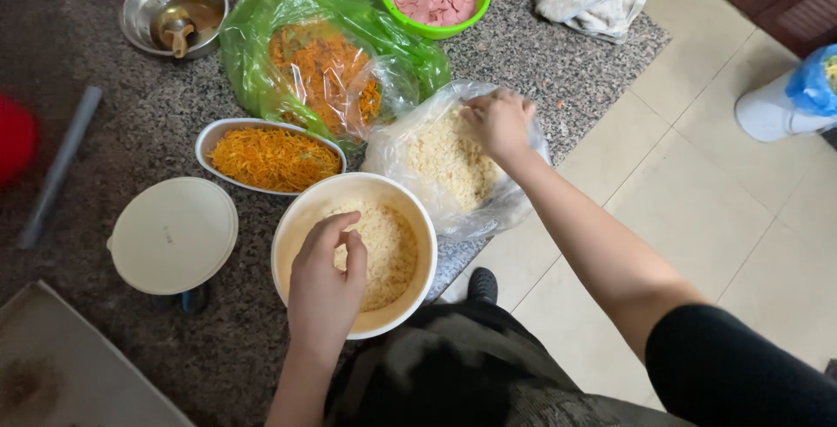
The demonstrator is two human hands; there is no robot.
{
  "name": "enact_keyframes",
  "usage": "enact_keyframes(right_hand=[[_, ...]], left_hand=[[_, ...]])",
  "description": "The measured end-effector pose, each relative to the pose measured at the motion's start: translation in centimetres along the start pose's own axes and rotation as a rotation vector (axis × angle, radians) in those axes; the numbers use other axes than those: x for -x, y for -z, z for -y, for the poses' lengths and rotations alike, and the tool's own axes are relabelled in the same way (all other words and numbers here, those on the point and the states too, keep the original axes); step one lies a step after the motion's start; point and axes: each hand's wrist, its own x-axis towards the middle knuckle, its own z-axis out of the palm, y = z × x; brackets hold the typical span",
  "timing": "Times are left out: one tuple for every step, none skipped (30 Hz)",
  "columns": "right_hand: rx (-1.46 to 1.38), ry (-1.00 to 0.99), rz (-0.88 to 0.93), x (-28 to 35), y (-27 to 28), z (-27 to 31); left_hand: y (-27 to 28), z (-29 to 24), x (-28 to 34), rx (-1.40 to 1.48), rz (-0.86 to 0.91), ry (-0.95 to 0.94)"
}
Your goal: Pulling apart and shredding pieces of cheese into a bowl for food preparation.
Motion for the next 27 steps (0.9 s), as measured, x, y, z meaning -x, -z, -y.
enact_keyframes(right_hand=[[0.003, 0.005, 0.002, 0.7, 1.1, 0.3], [-0.094, 0.007, -0.03, 1.4, 2.2, 0.6], [-0.193, 0.011, -0.059, 2.1, 3.2, 1.0], [-0.191, 0.017, -0.053, 3.1, 4.6, 2.1], [-0.276, 0.015, -0.045, 4.0, 6.0, 3.1], [-0.362, 0.013, -0.036, 4.9, 7.5, 4.2], [-0.361, 0.024, -0.03, 6.0, 8.6, 5.7], [-0.482, 0.129, -0.078, 7.1, 9.7, 7.2], [-0.605, 0.236, -0.122, 8.3, 10.7, 8.8], [-0.606, 0.246, -0.113, 9.1, 11.3, 10.2], [-0.67, 0.306, -0.088, 10.0, 11.9, 11.5], [-0.733, 0.366, -0.061, 10.9, 12.4, 12.9], [-0.736, 0.377, -0.05, 11.6, 12.5, 14.0], [-0.752, 0.412, -0.004, 12.3, 12.6, 15.1], [-0.767, 0.446, 0.043, 13.1, 12.6, 16.1], [-0.77, 0.455, 0.056, 13.6, 12.4, 16.6], [-0.743, 0.455, 0.094, 14.0, 12.3, 17.1], [-0.716, 0.456, 0.131, 14.5, 12.1, 17.5], [-0.716, 0.463, 0.139, 14.7, 11.5, 17.2], [-0.707, 0.439, 0.146, 14.8, 10.9, 16.9], [-0.697, 0.414, 0.152, 14.9, 10.4, 16.5], [-0.696, 0.419, 0.159, 15.1, 10.5, 16.7], [-0.682, 0.418, 0.145, 15.1, 10.6, 16.8], [-0.667, 0.416, 0.131, 15.2, 10.6, 17.0], [-0.668, 0.42, 0.134, 15.3, 10.9, 17.3], [-0.652, 0.43, 0.126, 15.3, 11.1, 17.6], [-0.635, 0.44, 0.117, 15.3, 11.4, 17.8]], left_hand=[[0.0, 0.0, 0.0, 0.004, -0.004, 0.004], [-0.1, 0.0, 0.0, 0.023, -0.01, -0.023], [0.0, 0.0, 0.0, 0.04, -0.017, -0.047], [-0.1, 0.2, 0.0, 0.042, -0.022, -0.04], [-0.2, 0.4, -0.1, 0.092, -0.027, -0.064], [-0.3, 0.5, -0.2, 0.142, -0.032, -0.088], [-0.3, 0.3, -0.2, 0.145, -0.042, -0.081], [-0.2, 0.1, -0.1, 0.291, -0.033, 0.003], [-0.1, -0.1, -0.1, 0.436, -0.025, 0.087], [0.2, -0.8, -0.2, 0.437, -0.036, 0.094], [0.6, -1.5, -0.2, 0.684, 0.026, 0.205], [0.9, -2.1, -0.2, 0.932, 0.088, 0.313], [1.1, -2.5, -0.4, 0.935, 0.073, 0.318], [1.3, -2.9, -0.5, 1.151, 0.133, 0.395], [1.5, -3.2, -0.6, 1.368, 0.196, 0.471], [1.4, -2.9, -0.6, 1.372, 0.179, 0.475], [1.2, -2.5, -0.5, 1.426, 0.173, 0.486], [1.0, -2.2, -0.5, 1.481, 0.166, 0.496], [1.3, -1.8, -0.4, 1.485, 0.156, 0.497], [1.5, -1.5, -0.3, 1.485, 0.15, 0.487], [1.7, -1.1, -0.2, 1.484, 0.145, 0.478], [1.3, -0.5, -0.2, 1.488, 0.136, 0.479], [0.9, 0.2, -0.3, 1.464, 0.147, 0.444], [0.5, 0.8, -0.4, 1.439, 0.157, 0.409], [0.6, 0.7, -0.3, 1.439, 0.152, 0.409], [0.7, 0.6, -0.2, 1.354, 0.147, 0.381], [0.7, 0.5, -0.2, 1.269, 0.144, 0.353]])
